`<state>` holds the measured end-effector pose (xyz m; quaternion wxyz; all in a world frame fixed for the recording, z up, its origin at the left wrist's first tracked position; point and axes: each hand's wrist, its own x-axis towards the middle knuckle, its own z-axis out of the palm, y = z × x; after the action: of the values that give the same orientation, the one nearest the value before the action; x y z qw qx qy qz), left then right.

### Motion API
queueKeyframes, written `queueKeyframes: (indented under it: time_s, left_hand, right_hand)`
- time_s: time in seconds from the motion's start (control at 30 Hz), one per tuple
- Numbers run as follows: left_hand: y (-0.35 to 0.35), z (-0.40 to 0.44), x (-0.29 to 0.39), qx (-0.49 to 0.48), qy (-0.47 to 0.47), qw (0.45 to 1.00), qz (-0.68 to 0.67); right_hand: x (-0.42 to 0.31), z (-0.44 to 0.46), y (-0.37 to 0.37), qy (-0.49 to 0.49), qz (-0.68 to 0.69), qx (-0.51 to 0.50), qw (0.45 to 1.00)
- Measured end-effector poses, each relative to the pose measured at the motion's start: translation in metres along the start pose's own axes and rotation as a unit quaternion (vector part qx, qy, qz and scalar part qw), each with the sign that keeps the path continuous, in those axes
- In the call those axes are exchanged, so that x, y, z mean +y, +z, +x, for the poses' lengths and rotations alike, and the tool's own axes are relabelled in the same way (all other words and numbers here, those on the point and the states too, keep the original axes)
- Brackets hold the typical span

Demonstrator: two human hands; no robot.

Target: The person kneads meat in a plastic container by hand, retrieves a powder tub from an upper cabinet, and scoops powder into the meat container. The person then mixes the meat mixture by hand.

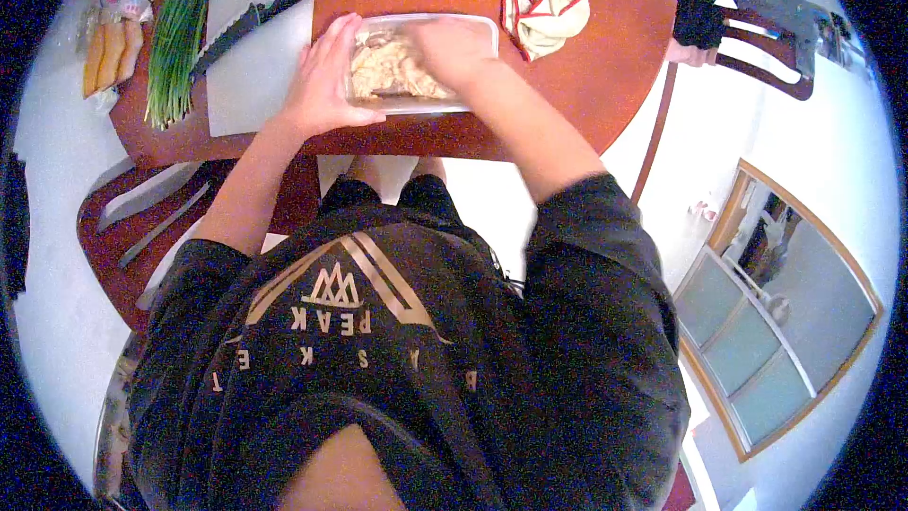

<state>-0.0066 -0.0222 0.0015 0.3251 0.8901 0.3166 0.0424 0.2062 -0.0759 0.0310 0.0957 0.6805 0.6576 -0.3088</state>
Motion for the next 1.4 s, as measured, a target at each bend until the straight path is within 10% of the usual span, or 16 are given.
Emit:
queueKeyframes:
  time_s: [0.27,0.3,0.47,0.63,0.77,1.03,1.27,1.4]
  left_hand:
    - [0.011,-0.004,-0.013,0.033,0.015,0.999,-0.023]
    - [0.008,-0.003,-0.013,0.03,0.005,0.999,-0.012]
    - [0.009,-0.004,-0.014,0.037,-0.003,0.999,-0.033]
    - [0.011,-0.004,-0.015,0.031,0.001,0.999,-0.021]
    - [0.009,-0.008,-0.013,0.041,0.003,0.999,-0.034]
    - [0.004,-0.003,-0.009,0.011,-0.026,0.999,-0.022]
    - [0.021,-0.011,-0.007,0.095,-0.068,0.993,-0.033]
    - [0.029,-0.026,0.035,0.15,-0.146,0.977,-0.048]
  right_hand:
    - [-0.046,0.035,0.056,-0.088,-0.028,0.146,0.985]
    - [-0.047,0.036,0.044,-0.054,-0.033,0.014,0.998]
    - [0.0,0.009,0.008,0.006,-0.039,-0.004,0.999]
    - [-0.018,0.01,0.046,-0.234,-0.149,0.136,0.951]
    - [-0.028,0.031,0.014,-0.085,-0.113,-0.097,0.985]
    - [0.002,0.006,0.06,-0.081,-0.046,0.202,0.975]
    - [-0.055,0.023,0.037,-0.046,0.139,0.021,0.989]
    - [-0.026,-0.009,0.021,0.02,0.171,0.171,0.97]
